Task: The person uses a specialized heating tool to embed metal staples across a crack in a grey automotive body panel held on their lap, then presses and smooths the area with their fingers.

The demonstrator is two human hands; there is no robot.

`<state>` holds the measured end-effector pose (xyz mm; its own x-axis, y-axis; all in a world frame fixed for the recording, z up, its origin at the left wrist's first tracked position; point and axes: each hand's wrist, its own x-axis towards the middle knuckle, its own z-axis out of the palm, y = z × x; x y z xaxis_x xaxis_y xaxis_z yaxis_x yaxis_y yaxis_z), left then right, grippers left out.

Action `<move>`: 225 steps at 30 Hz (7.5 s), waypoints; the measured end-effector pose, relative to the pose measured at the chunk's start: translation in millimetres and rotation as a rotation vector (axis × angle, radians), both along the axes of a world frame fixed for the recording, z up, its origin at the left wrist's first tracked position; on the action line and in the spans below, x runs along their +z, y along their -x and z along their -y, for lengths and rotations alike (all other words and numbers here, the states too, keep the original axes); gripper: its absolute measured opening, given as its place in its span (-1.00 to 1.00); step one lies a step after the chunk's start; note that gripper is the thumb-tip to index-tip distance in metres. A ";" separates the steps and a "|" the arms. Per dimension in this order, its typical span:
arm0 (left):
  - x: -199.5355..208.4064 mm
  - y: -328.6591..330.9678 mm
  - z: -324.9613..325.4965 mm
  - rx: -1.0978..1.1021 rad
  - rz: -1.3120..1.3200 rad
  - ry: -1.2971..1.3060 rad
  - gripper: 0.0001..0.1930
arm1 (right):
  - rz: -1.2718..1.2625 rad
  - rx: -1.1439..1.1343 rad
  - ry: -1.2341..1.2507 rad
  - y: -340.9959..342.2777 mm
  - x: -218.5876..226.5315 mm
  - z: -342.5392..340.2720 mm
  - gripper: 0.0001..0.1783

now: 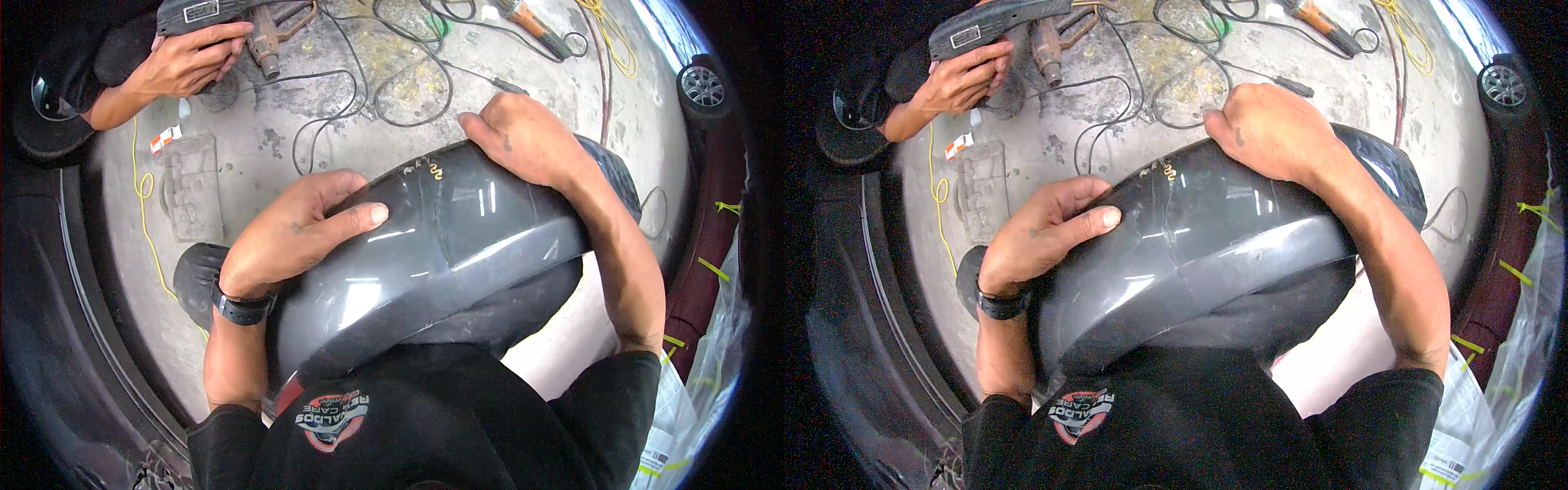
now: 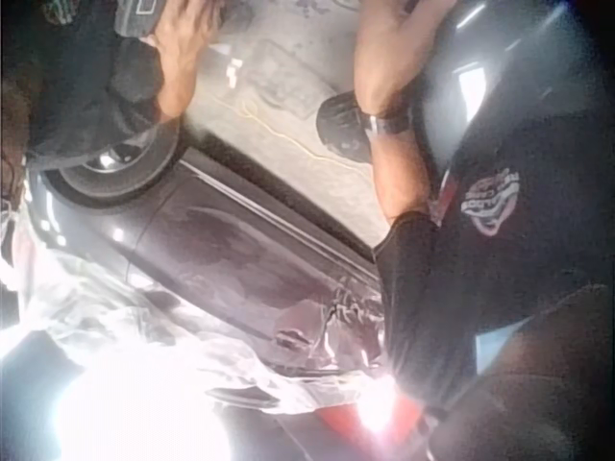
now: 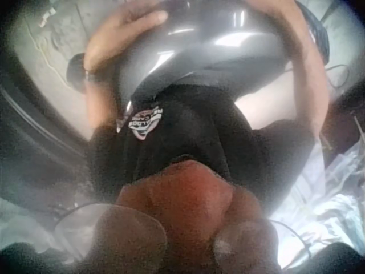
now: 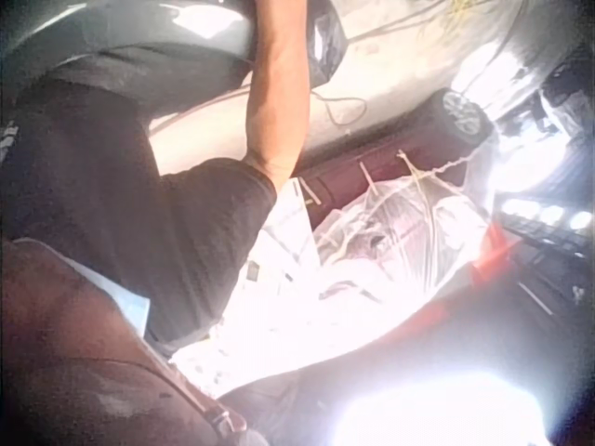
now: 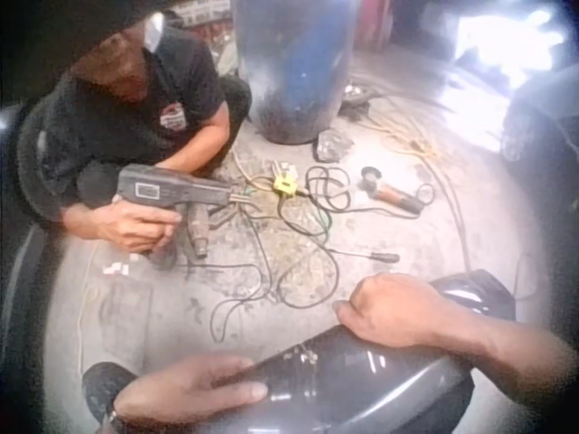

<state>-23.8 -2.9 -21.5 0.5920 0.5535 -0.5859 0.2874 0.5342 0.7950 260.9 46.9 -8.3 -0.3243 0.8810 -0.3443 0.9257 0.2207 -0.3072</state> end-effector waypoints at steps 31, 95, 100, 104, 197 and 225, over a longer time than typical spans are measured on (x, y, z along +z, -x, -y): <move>2.1 -0.8 -0.8 -0.016 0.031 -0.033 -0.71 | 0.031 0.023 0.019 -0.6 1.9 -2.0 -0.43; 4.1 -1.7 -1.6 0.004 0.034 0.003 -0.73 | -0.003 -0.009 0.024 -0.7 5.1 -3.6 -0.45; 6.4 -2.3 -5.0 -0.008 0.045 -0.014 -0.70 | -0.016 -0.039 0.036 -3.5 5.4 -4.7 -0.44; 8.7 -3.1 -3.9 -0.001 0.050 -0.014 -0.69 | -0.021 -0.038 0.059 -3.4 8.9 -5.8 -0.43; 5.2 -22.6 -11.0 0.048 -0.080 0.109 -0.62 | 0.048 -0.023 0.001 5.0 -0.7 -10.3 -0.46; -4.1 -37.1 21.7 0.185 -0.024 -0.683 -0.83 | 0.090 -0.006 -0.009 9.0 3.6 -6.0 -0.50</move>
